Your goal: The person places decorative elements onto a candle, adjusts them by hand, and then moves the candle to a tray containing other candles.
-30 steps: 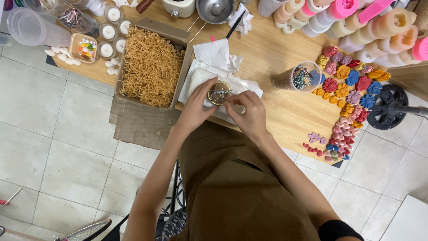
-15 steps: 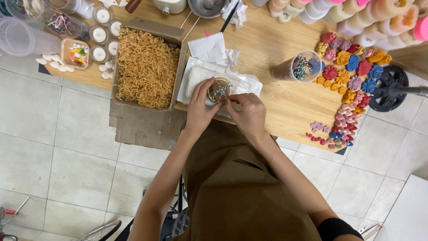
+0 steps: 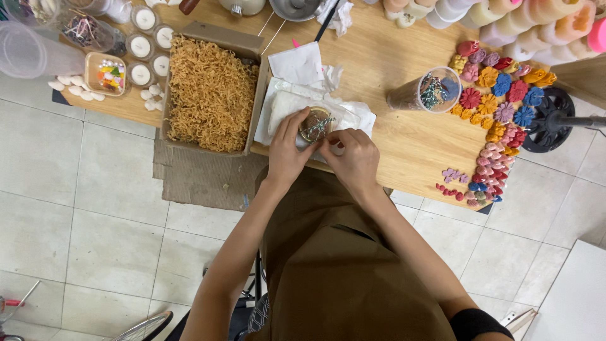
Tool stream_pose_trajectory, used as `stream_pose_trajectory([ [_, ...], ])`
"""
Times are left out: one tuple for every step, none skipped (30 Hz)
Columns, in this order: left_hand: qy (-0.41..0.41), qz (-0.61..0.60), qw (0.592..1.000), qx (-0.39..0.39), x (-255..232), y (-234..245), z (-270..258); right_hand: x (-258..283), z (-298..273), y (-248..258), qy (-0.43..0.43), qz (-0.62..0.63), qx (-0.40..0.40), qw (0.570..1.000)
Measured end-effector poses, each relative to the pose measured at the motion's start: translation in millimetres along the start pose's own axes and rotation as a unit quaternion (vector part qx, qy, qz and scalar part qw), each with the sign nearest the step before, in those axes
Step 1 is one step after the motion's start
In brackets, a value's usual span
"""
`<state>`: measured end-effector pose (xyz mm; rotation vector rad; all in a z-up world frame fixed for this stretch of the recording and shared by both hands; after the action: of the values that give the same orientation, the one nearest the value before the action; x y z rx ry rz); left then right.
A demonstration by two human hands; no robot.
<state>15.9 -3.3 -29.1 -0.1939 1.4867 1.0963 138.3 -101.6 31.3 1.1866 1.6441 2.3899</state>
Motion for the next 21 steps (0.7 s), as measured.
stream_pose_trajectory([
  [0.000, 0.005, 1.000, 0.001, 0, -1, 0, -1, 0, -1, -0.005, -0.001, 0.005, 1.000],
  [0.000, 0.011, 1.000, 0.002, 1, 0, 1, -1, 1, -3, -0.008, -0.002, 0.009, 1.000],
  [-0.001, 0.012, 1.000, 0.001, 1, 0, 1, -2, 2, -4, -0.012, -0.002, 0.012, 1.000],
  [-0.001, 0.012, 1.000, -0.001, 0, 0, 1, -2, 2, -4, -0.013, 0.001, 0.014, 1.000],
  [-0.001, 0.012, 1.000, -0.002, 0, 0, 1, -3, 2, -5, -0.014, 0.004, 0.017, 1.000],
  [-0.004, 0.011, 1.000, -0.001, -1, 0, 2, -3, 2, -5, -0.014, 0.007, 0.019, 1.000],
  [-0.006, 0.011, 1.000, 0.001, -1, 1, 3, -4, 3, -5, -0.012, 0.014, 0.017, 1.000],
  [-0.008, 0.010, 1.000, 0.001, -2, 2, 3, -5, 3, -5, -0.009, 0.022, 0.016, 1.000],
  [-0.003, 0.005, 1.000, 0.004, -2, 2, 3, -6, 3, -5, -0.007, 0.030, 0.015, 0.999],
  [0.001, 0.001, 1.000, 0.007, -3, 3, 4, -7, 3, -6, -0.005, 0.032, 0.017, 0.999],
  [0.005, -0.003, 1.000, 0.009, -4, 4, 5, -7, 4, -7, -0.003, 0.034, 0.019, 0.999],
  [0.005, 0.003, 1.000, 0.011, -4, 4, 5, -8, 4, -6, -0.002, 0.035, 0.021, 0.999],
  [0.004, 0.009, 1.000, 0.013, -5, 5, 7, -9, 3, -6, -0.003, 0.036, 0.023, 0.999],
  [0.003, 0.016, 1.000, 0.016, -5, 5, 8, -9, 3, -7, -0.005, 0.037, 0.023, 0.999],
  [0.008, 0.013, 1.000, 0.018, -5, 6, 9, -10, 4, -7, -0.006, 0.039, 0.024, 0.999],
  [0.012, 0.009, 1.000, 0.021, -6, 7, 9, -10, 4, -7, -0.002, 0.044, 0.026, 0.999],
  [0.017, 0.006, 1.000, 0.024, -6, 7, 8, -10, 4, -6, 0.001, 0.049, 0.027, 0.998],
  [0.015, 0.010, 1.000, 0.024, -7, 7, 9, -10, 5, -6, 0.004, 0.054, 0.028, 0.998],
  [0.013, 0.015, 0.999, 0.025, -7, 7, 10, -10, 5, -6, 0.006, 0.057, 0.028, 0.998],
  [0.010, 0.019, 0.999, 0.026, -8, 7, 10, -9, 5, -6, 0.007, 0.060, 0.027, 0.998],
  [0.016, 0.022, 0.999, 0.031, -8, 7, 11, -9, 5, -6, 0.008, 0.063, 0.027, 0.998],
])
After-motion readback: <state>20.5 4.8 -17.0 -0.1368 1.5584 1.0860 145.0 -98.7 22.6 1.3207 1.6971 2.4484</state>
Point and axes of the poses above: each hand's wrist, its own z-axis towards the middle knuckle, its own y-axis out of the back of the hand, x = y × z, the point moved 2 cm from there along z, towards the middle knuckle, and after that the axes turned 4 degrees about -y, right-handed, at the moved point
